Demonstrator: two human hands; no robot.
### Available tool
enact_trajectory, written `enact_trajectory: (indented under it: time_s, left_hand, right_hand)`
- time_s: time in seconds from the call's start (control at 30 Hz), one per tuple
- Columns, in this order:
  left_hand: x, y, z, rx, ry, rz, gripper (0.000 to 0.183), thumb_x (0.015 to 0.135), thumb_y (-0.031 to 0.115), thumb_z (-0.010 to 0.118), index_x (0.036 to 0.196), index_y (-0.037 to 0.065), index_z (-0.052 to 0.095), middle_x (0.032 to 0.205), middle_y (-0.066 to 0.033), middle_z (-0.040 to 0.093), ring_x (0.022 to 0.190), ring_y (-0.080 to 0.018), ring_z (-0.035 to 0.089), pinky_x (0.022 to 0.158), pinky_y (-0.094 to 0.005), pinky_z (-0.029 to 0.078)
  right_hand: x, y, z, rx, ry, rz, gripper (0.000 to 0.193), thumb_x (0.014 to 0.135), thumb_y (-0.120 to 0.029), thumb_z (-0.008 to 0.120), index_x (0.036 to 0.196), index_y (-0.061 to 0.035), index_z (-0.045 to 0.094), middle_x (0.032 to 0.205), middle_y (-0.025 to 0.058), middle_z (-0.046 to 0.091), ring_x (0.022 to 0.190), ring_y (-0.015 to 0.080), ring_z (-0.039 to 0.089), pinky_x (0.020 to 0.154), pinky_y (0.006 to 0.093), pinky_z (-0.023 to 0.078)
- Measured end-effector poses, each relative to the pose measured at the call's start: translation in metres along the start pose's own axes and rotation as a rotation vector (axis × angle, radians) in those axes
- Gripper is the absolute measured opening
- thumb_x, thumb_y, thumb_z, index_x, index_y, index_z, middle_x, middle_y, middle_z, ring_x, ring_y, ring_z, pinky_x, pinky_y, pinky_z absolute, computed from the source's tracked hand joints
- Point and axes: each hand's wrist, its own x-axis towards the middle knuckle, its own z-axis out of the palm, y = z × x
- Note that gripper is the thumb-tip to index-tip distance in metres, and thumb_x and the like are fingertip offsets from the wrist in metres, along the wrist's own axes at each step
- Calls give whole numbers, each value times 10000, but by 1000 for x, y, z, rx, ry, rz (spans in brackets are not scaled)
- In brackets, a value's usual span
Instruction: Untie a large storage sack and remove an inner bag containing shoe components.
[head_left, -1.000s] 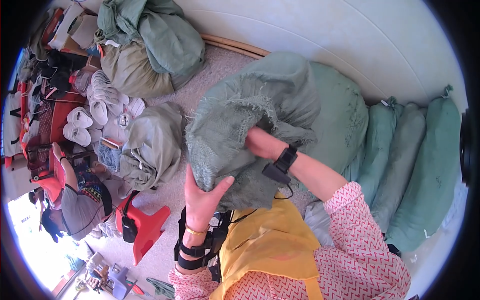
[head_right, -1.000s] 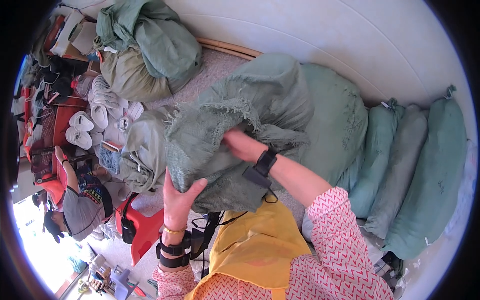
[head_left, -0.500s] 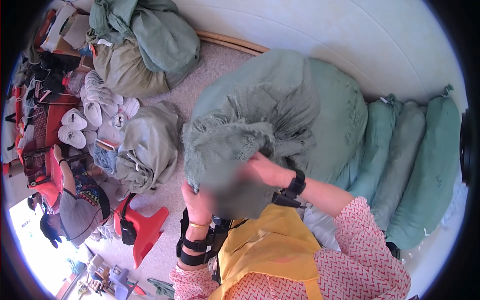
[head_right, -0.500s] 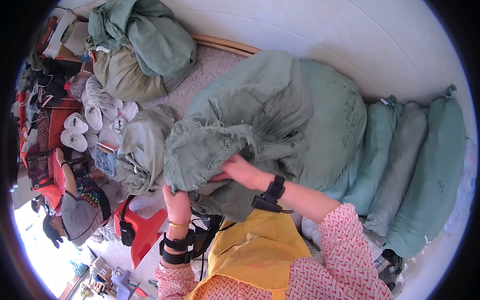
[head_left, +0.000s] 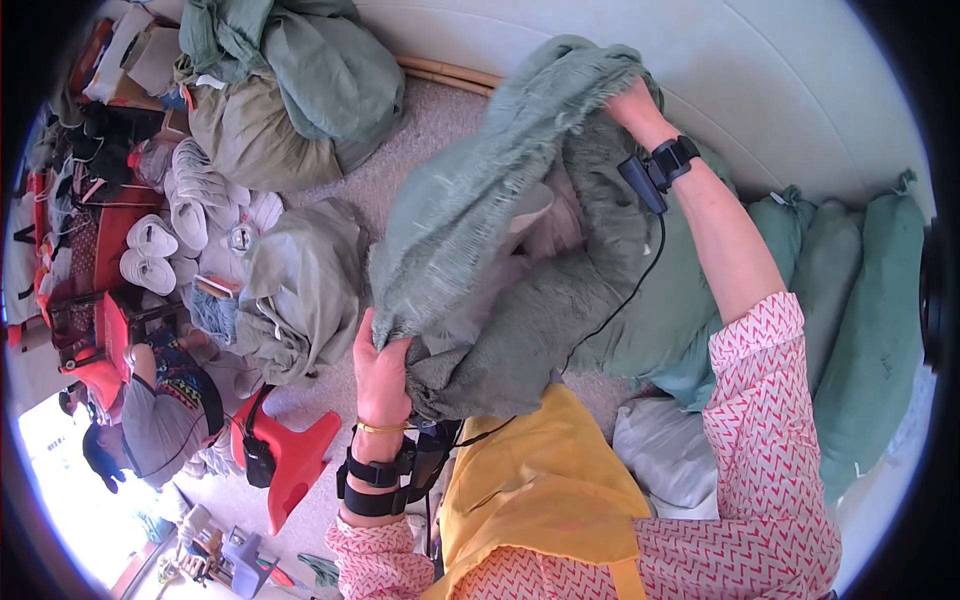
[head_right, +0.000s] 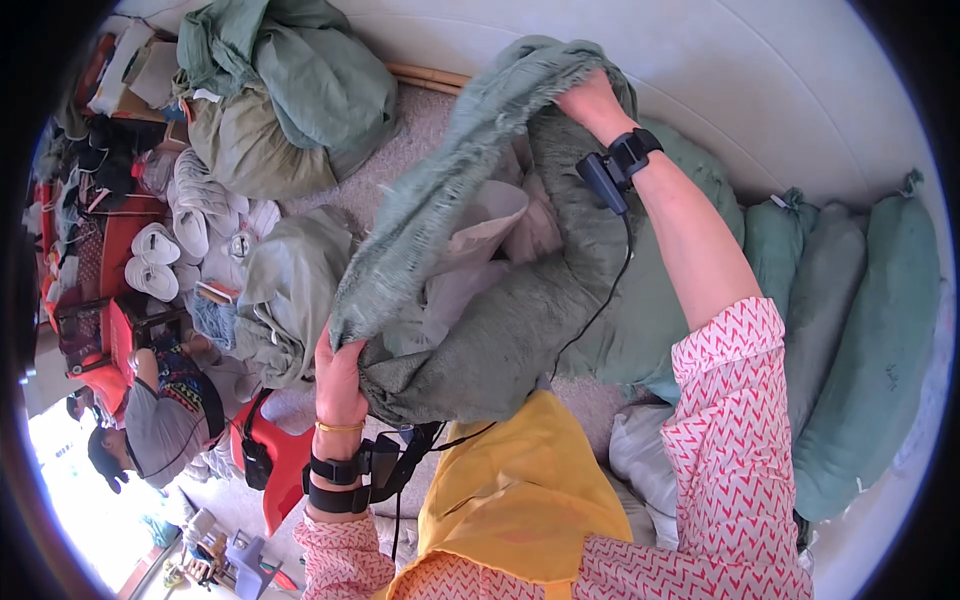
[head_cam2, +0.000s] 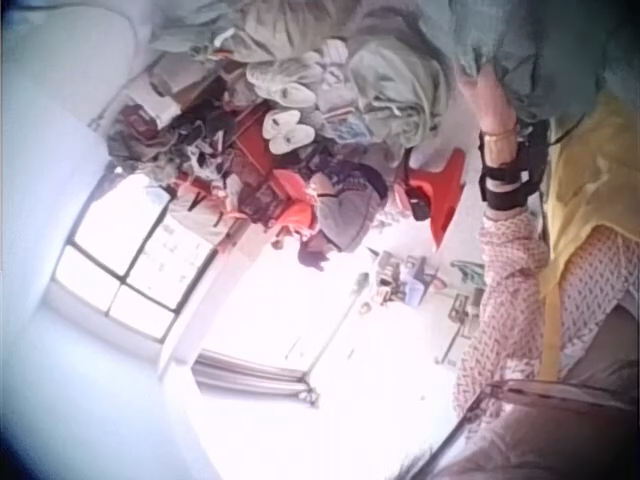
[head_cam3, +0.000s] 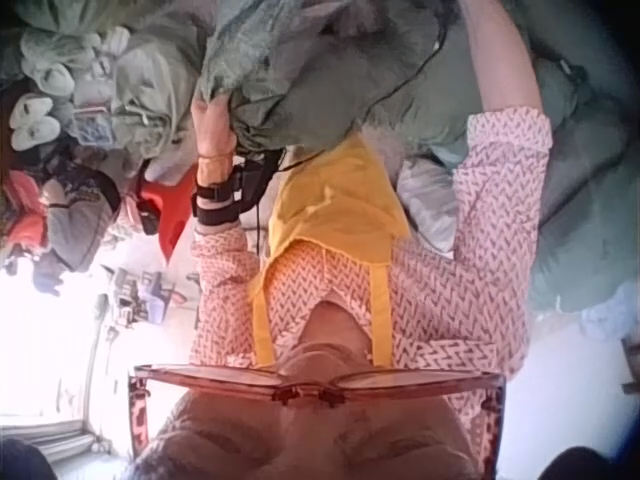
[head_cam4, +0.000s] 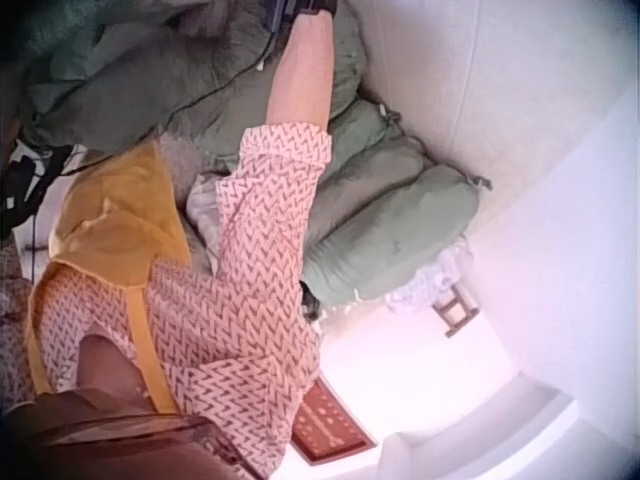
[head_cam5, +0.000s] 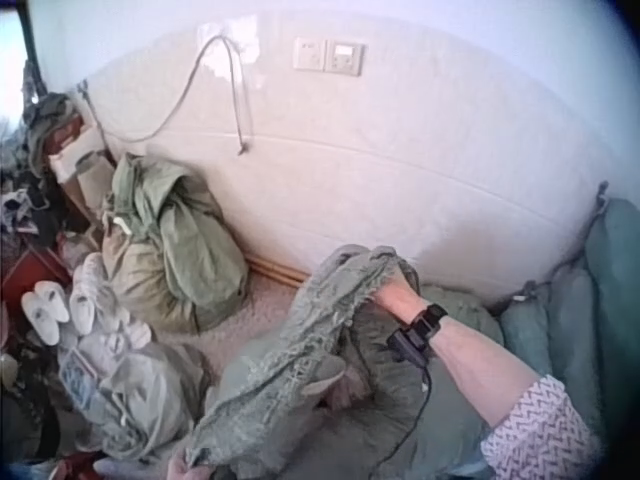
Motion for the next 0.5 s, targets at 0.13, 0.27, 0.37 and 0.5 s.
enact_trajectory:
  time_s: [0.13,0.27,0.37,0.5]
  left_hand:
    - [-2,13,-6,-88,175,-100,489,946,152,643,1387,-14,511,1303,-103,611,1136,-185,609,986,-334,477]
    - [1,7,1,-303,-25,-194,549,977,316,643,1413,12,502,1335,-100,591,1173,-223,600,1000,-358,479]
    - [1,2,1,-300,-51,-197,508,1026,380,567,1407,49,519,1385,-72,583,1233,-235,574,1051,-392,462]
    - [-4,8,-3,-248,39,-111,499,1032,372,554,1405,42,521,1393,-69,580,1243,-234,567,1067,-388,442]
  right_hand:
    - [-16,-93,35,-164,-664,408,236,790,-193,714,916,4,744,915,256,699,867,385,698,780,427,566]
    - [-137,-139,90,206,-794,262,184,794,-108,650,940,-12,708,873,233,685,825,398,673,753,469,542]
    - [-235,-170,140,385,-770,227,329,805,-136,661,1106,-6,637,1043,253,672,951,408,659,854,468,535]
    - [-301,-224,122,249,-654,22,341,758,-129,710,1027,54,608,1127,293,620,1047,443,621,928,481,510]
